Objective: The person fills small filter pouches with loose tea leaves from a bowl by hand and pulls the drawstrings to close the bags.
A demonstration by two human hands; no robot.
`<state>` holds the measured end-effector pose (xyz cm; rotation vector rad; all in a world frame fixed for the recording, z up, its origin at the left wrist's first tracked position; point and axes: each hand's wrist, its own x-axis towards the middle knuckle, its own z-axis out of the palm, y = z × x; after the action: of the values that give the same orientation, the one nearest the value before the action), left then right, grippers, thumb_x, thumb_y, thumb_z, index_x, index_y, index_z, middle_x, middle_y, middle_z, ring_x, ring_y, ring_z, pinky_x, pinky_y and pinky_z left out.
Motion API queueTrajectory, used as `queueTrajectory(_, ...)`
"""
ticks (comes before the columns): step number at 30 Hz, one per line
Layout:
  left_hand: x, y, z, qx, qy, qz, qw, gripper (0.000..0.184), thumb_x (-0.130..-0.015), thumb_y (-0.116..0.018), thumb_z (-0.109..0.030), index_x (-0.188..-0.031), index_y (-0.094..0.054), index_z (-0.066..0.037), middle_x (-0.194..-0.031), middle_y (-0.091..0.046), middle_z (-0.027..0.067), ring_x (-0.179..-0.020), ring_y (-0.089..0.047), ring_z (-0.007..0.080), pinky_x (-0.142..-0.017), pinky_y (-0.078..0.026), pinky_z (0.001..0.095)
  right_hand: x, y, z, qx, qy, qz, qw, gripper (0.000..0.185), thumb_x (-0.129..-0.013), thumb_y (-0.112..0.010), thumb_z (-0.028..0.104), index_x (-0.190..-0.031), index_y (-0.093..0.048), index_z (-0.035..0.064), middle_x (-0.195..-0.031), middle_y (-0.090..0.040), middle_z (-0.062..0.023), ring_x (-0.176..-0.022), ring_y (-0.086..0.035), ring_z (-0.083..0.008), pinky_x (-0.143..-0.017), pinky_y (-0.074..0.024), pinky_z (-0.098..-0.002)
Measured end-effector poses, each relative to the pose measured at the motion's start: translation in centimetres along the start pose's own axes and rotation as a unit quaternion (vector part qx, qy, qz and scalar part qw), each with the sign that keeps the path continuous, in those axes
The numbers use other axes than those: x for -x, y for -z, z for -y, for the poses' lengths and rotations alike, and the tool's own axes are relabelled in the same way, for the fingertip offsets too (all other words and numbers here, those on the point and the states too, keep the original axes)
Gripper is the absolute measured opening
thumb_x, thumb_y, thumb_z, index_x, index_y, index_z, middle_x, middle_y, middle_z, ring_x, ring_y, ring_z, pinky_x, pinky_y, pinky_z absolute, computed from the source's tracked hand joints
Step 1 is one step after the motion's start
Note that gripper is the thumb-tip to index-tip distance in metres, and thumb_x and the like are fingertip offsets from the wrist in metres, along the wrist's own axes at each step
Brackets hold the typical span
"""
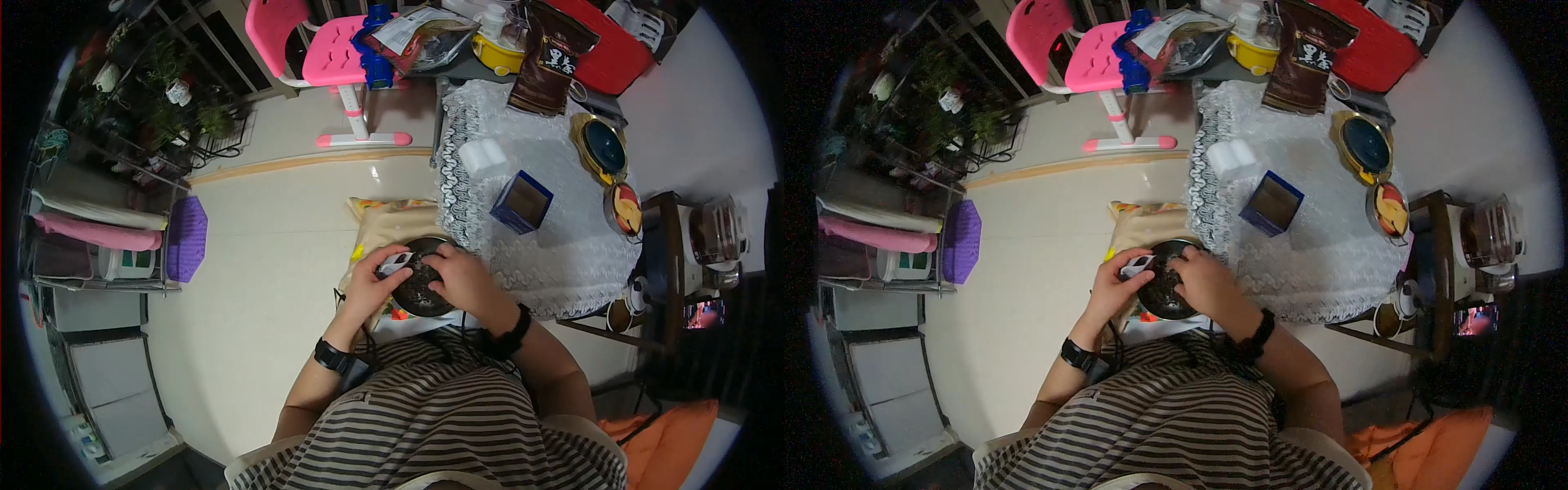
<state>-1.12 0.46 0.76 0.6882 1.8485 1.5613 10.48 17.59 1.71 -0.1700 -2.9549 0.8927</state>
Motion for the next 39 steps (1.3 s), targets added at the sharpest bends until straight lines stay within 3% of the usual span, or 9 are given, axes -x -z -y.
queueTrajectory(1, 0.1, 0.1, 0.0, -0.001, 0.000, -0.002, 1.000, 0.035, -0.082, -0.073, -0.003, -0.115, -0.064, -0.004, -0.101, -0.066, 0.0023, -0.093, -0.059, 0.0085, -0.083, -0.048, 0.0240, -0.4, -0.6, 0.1, 0.020, 0.001, 0.025, 0.999, 0.037, -0.071, -0.074, 0.013, -0.106, -0.064, 0.0069, -0.101, -0.057, -0.0153, -0.093, -0.060, -0.0351, -0.082, -0.0509, -0.0436)
queueTrajectory(8, 0.5, 0.2, 0.4, -0.002, 0.004, -0.012, 1.000, 0.036, -0.081, -0.073, -0.002, -0.116, -0.064, -0.005, -0.103, -0.066, 0.0019, -0.092, -0.059, 0.0084, -0.082, -0.048, 0.0238, -2.0, -4.1, -0.5, 0.051, 0.011, 0.102, 0.993, 0.031, -0.066, -0.074, 0.010, -0.097, -0.068, 0.0046, -0.101, -0.058, -0.0166, -0.090, -0.061, -0.0351, -0.082, -0.0515, -0.0436)
queueTrajectory(13, 0.5, 0.2, 0.9, 0.004, 0.014, -0.009, 1.000, 0.036, -0.081, -0.073, -0.002, -0.116, -0.064, -0.005, -0.103, -0.065, 0.0018, -0.092, -0.059, 0.0085, -0.082, -0.048, 0.0237, -1.3, -2.3, -1.6, -0.105, 0.015, 0.024, 0.994, 0.016, -0.067, -0.072, 0.009, -0.083, -0.069, 0.0049, -0.083, -0.061, -0.0130, -0.081, -0.063, -0.0317, -0.076, -0.0518, -0.0412)
queueTrajectory(16, 0.4, 0.1, 0.3, -0.001, 0.011, -0.012, 1.000, 0.036, -0.081, -0.073, -0.003, -0.116, -0.064, -0.005, -0.104, -0.065, 0.0029, -0.094, -0.059, 0.0092, -0.083, -0.048, 0.0243, -0.5, 0.3, -1.2, -0.170, -0.023, -0.016, 0.985, 0.017, -0.069, -0.072, 0.010, -0.085, -0.069, 0.0069, -0.082, -0.062, -0.0118, -0.079, -0.063, -0.0311, -0.073, -0.0516, -0.0406)
queueTrajectory(18, 0.4, -0.2, -0.8, -0.058, -0.017, 0.003, 0.998, 0.036, -0.080, -0.074, -0.005, -0.115, -0.063, -0.004, -0.104, -0.065, 0.0046, -0.095, -0.060, 0.0113, -0.084, -0.047, 0.0250, -0.3, 2.4, -0.1, -0.169, -0.023, -0.032, 0.985, 0.016, -0.070, -0.072, 0.011, -0.086, -0.069, 0.0072, -0.082, -0.062, -0.0116, -0.078, -0.063, -0.0310, -0.072, -0.0515, -0.0407)
queueTrajectory(22, 0.2, -1.3, 0.0, -0.044, 0.003, 0.028, 0.999, 0.036, -0.079, -0.074, -0.006, -0.114, -0.063, -0.003, -0.104, -0.065, 0.0062, -0.096, -0.060, 0.0136, -0.085, -0.047, 0.0259, 0.0, 5.4, 2.1, -0.170, -0.009, -0.060, 0.984, 0.015, -0.073, -0.070, 0.011, -0.088, -0.068, 0.0074, -0.084, -0.061, -0.0114, -0.076, -0.063, -0.0312, -0.070, -0.0510, -0.0412)
queueTrajectory(23, 0.1, -1.6, 0.1, -0.045, -0.028, 0.037, 0.998, 0.036, -0.079, -0.074, -0.005, -0.114, -0.063, -0.003, -0.104, -0.065, 0.0080, -0.096, -0.061, 0.0163, -0.085, -0.047, 0.0272, 0.0, 5.4, 2.2, -0.169, -0.009, -0.061, 0.984, 0.015, -0.073, -0.070, 0.011, -0.088, -0.068, 0.0074, -0.084, -0.061, -0.0114, -0.076, -0.063, -0.0312, -0.070, -0.0510, -0.0412)
queueTrajectory(25, 0.0, -2.1, 0.1, -0.047, -0.060, 0.045, 0.996, 0.036, -0.079, -0.073, -0.005, -0.113, -0.063, -0.004, -0.104, -0.065, 0.0098, -0.096, -0.062, 0.0190, -0.084, -0.048, 0.0285, 0.0, 5.4, 2.4, -0.126, 0.018, -0.065, 0.990, 0.017, -0.073, -0.071, 0.010, -0.090, -0.069, 0.0077, -0.089, -0.062, -0.0087, -0.072, -0.063, -0.0260, -0.065, -0.0518, -0.0353)
queueTrajectory(39, 0.3, -3.1, 1.2, -0.043, -0.003, 0.069, 0.997, 0.039, -0.075, -0.073, -0.004, -0.113, -0.063, -0.003, -0.109, -0.067, 0.0125, -0.102, -0.063, 0.0230, -0.088, -0.048, 0.0315, 0.8, 4.6, 2.0, -0.136, 0.010, -0.003, 0.991, 0.016, -0.074, -0.069, 0.009, -0.088, -0.068, 0.0030, -0.087, -0.059, -0.0124, -0.077, -0.062, -0.0308, -0.069, -0.0505, -0.0398)
